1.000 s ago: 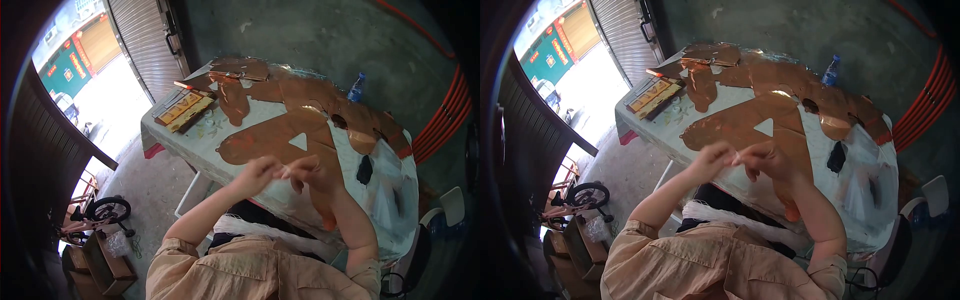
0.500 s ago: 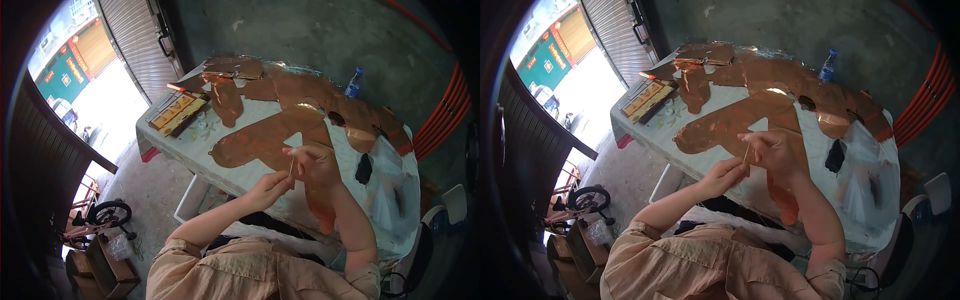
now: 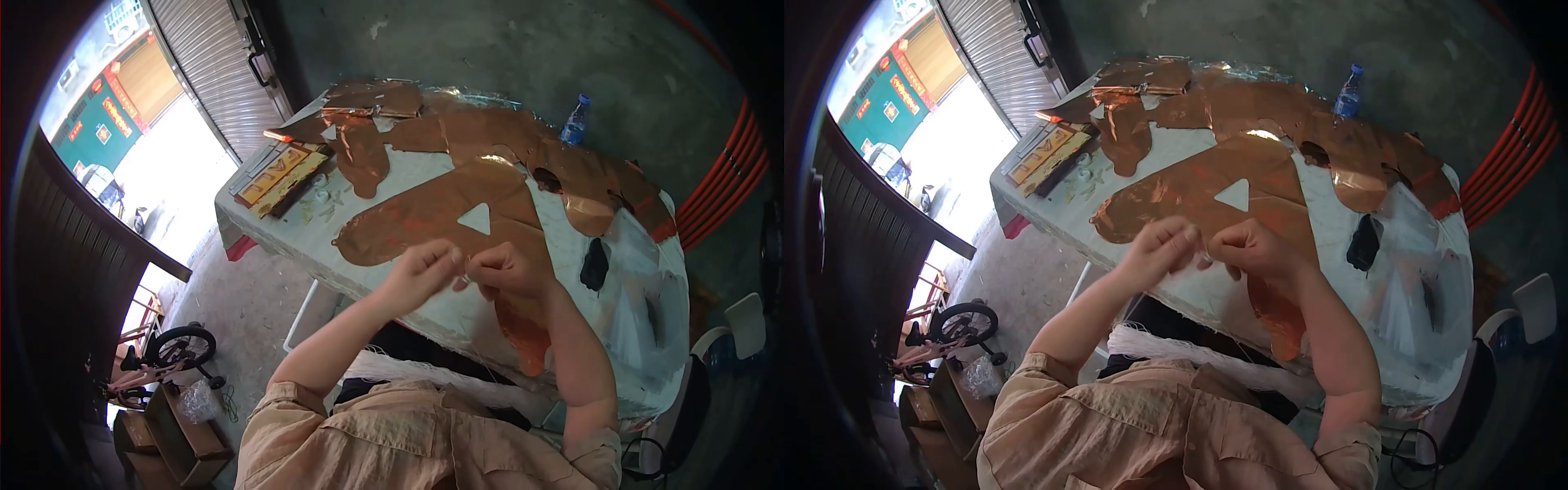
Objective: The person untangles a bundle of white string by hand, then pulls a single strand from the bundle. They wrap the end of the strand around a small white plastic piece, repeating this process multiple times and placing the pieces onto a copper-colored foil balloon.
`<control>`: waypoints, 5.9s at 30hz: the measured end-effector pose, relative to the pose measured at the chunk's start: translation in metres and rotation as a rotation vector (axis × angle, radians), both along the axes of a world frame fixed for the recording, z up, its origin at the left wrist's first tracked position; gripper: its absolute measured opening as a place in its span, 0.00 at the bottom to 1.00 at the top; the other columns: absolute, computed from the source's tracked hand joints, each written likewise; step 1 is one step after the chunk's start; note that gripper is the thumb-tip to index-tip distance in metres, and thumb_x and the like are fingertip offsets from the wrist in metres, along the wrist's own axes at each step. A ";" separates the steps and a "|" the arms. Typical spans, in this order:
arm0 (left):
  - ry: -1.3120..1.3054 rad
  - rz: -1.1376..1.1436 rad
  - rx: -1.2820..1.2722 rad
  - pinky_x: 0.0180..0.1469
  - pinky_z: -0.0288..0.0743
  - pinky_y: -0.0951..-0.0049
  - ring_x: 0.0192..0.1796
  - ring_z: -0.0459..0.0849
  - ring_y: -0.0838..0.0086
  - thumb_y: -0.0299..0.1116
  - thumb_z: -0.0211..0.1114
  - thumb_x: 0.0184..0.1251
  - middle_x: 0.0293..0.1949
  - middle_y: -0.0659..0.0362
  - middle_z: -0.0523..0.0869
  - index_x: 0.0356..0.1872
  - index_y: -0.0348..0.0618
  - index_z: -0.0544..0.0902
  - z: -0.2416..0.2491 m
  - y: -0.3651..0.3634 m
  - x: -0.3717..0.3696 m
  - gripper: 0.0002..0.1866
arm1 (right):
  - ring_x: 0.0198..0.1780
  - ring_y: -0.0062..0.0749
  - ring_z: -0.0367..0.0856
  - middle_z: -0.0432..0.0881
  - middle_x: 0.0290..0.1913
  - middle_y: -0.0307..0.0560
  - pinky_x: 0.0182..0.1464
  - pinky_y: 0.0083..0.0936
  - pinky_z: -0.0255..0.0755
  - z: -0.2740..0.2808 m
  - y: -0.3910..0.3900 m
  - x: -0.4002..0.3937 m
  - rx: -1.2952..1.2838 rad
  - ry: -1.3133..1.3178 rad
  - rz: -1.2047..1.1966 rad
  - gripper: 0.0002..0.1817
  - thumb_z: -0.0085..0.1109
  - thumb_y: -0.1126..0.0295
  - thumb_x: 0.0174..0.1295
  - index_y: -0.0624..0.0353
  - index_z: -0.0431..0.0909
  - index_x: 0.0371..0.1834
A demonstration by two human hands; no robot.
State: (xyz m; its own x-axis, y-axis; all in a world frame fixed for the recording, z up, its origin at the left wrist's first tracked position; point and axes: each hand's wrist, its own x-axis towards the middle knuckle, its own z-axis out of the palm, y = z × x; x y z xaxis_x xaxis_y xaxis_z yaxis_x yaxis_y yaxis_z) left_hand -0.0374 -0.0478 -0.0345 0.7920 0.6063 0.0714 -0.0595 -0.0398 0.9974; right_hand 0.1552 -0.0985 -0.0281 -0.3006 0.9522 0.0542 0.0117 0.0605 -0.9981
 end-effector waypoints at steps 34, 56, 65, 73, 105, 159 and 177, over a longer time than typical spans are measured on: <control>-0.027 -0.018 0.211 0.29 0.65 0.80 0.25 0.70 0.83 0.39 0.48 0.69 0.23 0.65 0.74 0.33 0.42 0.75 0.015 0.015 -0.020 0.12 | 0.27 0.23 0.71 0.74 0.25 0.42 0.36 0.24 0.68 -0.001 -0.003 -0.007 0.010 0.167 0.283 0.23 0.51 0.57 0.61 0.64 0.70 0.52; 0.054 0.016 0.283 0.24 0.58 0.85 0.23 0.64 0.87 0.38 0.50 0.68 0.20 0.69 0.68 0.31 0.39 0.75 0.013 0.000 -0.006 0.13 | 0.29 0.15 0.71 0.78 0.29 0.33 0.31 0.14 0.64 0.013 -0.004 -0.009 0.044 0.290 0.074 0.13 0.49 0.66 0.62 0.61 0.77 0.44; 0.071 0.014 0.189 0.37 0.67 0.80 0.33 0.72 0.83 0.34 0.49 0.68 0.28 0.64 0.76 0.31 0.36 0.74 0.017 -0.005 -0.003 0.12 | 0.23 0.17 0.70 0.80 0.36 0.45 0.28 0.15 0.64 0.006 -0.003 -0.011 0.074 0.186 -0.092 0.13 0.46 0.66 0.64 0.61 0.75 0.45; 0.153 0.027 0.438 0.30 0.61 0.84 0.28 0.66 0.86 0.36 0.49 0.68 0.26 0.66 0.75 0.30 0.39 0.74 -0.005 0.004 -0.001 0.12 | 0.21 0.15 0.69 0.78 0.29 0.40 0.25 0.13 0.60 0.003 -0.001 -0.015 0.024 0.159 -0.153 0.14 0.44 0.66 0.64 0.63 0.75 0.46; -0.025 0.330 0.145 0.29 0.66 0.83 0.27 0.70 0.87 0.29 0.54 0.64 0.23 0.64 0.76 0.34 0.34 0.77 -0.032 0.001 0.013 0.08 | 0.20 0.11 0.64 0.77 0.27 0.35 0.24 0.11 0.61 -0.009 0.003 -0.012 -0.010 0.266 -0.026 0.12 0.45 0.75 0.62 0.63 0.77 0.44; 0.010 0.093 0.031 0.35 0.74 0.81 0.32 0.81 0.79 0.22 0.63 0.56 0.27 0.57 0.82 0.34 0.33 0.75 -0.035 0.011 -0.010 0.07 | 0.32 0.43 0.82 0.78 0.32 0.57 0.34 0.30 0.77 -0.025 0.005 -0.017 -0.501 0.311 0.073 0.30 0.29 0.50 0.67 0.71 0.69 0.38; 0.106 0.471 0.431 0.28 0.66 0.85 0.26 0.73 0.87 0.26 0.61 0.58 0.23 0.66 0.77 0.29 0.38 0.75 -0.020 0.021 -0.032 0.04 | 0.31 0.35 0.81 0.77 0.36 0.47 0.32 0.24 0.75 -0.020 0.009 -0.005 -0.378 0.484 -0.220 0.18 0.43 0.57 0.64 0.61 0.71 0.42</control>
State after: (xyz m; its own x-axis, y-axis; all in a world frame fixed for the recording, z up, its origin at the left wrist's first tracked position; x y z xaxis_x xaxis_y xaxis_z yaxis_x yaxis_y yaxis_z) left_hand -0.0696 -0.0263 -0.0546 0.4646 0.8247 0.3226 0.1596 -0.4363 0.8855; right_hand 0.1503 -0.0891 -0.0476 -0.1224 0.9686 -0.2162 -0.4727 -0.2484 -0.8455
